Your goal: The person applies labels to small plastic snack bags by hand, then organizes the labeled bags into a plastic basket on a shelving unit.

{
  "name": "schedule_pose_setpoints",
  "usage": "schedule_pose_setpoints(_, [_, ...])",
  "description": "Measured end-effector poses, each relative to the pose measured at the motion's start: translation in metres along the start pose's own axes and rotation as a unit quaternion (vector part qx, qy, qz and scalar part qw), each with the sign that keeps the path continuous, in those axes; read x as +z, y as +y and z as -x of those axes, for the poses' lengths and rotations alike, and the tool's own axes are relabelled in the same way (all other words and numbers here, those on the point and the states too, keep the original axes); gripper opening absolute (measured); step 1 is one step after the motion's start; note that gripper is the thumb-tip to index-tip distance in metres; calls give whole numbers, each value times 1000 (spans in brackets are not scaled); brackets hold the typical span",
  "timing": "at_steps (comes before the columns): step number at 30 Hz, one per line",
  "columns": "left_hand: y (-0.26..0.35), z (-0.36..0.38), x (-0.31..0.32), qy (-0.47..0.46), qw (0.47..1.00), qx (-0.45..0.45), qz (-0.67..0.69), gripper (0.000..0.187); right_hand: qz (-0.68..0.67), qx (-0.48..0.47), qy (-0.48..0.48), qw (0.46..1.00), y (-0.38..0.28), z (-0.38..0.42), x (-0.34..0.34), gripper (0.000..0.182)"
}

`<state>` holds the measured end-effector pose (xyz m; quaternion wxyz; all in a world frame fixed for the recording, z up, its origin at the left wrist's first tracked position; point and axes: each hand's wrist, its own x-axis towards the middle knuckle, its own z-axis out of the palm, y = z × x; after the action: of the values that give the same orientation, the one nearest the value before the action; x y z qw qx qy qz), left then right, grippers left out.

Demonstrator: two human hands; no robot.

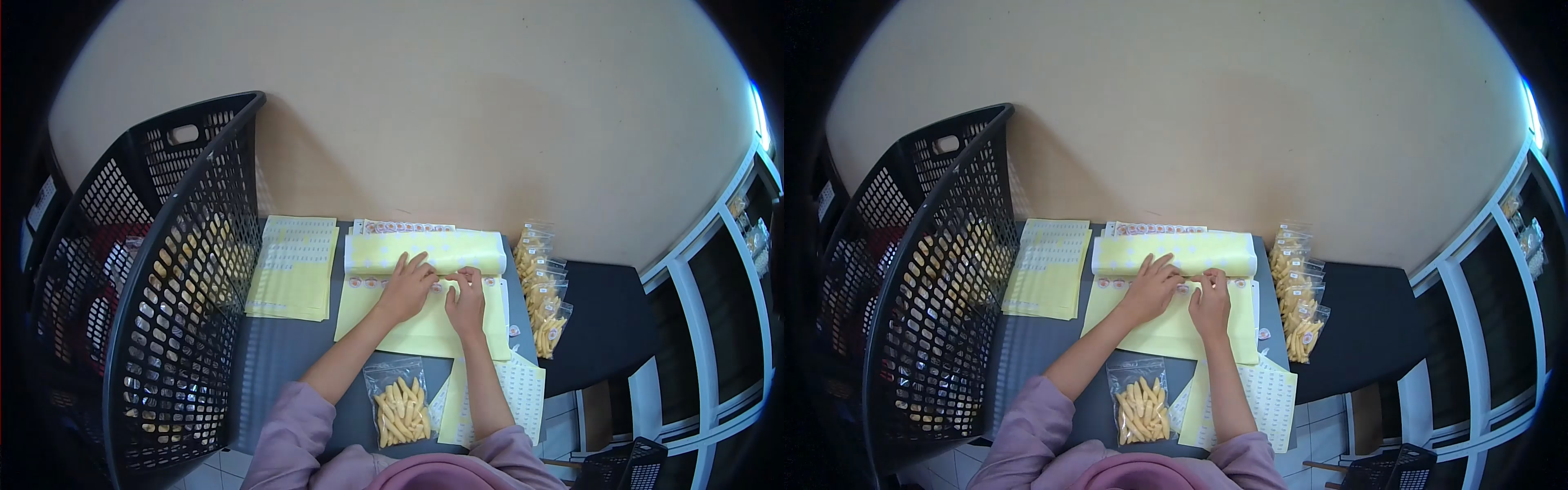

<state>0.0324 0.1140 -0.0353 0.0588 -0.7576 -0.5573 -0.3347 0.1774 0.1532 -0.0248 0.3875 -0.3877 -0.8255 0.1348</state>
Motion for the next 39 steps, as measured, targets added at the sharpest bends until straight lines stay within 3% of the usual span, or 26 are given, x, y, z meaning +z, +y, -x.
schedule_pose_setpoints(1, [0,-3,1,-12,1000,-5,-28,17,0,34,21,999,2,1,2,25])
schedule_pose_setpoints(5, [-4,-12,12,-14,997,-7,-75,14,-90,8,16,996,12,2,8,27])
schedule_pose_setpoints(13, [-5,-19,10,-71,994,-21,-80,11,-218,75,50,972,25,0,12,43])
schedule_pose_setpoints(23, [-4,-23,11,-68,995,-28,-75,10,-249,107,46,961,27,2,15,49])
schedule_pose_setpoints(26, [-1,-24,2,-117,990,-46,-69,19,-144,58,70,985,22,4,10,39])
schedule_pose_setpoints(28, [-4,-23,1,-120,990,-39,-67,24,53,-2,46,998,8,3,3,26])
schedule_pose_setpoints(31, [-9,-19,1,-116,991,-25,-58,36,133,-7,24,991,10,6,15,22])
schedule_pose_setpoints(39, [-11,-17,-8,-156,985,-9,-69,55,97,-7,-18,995,12,2,16,15])
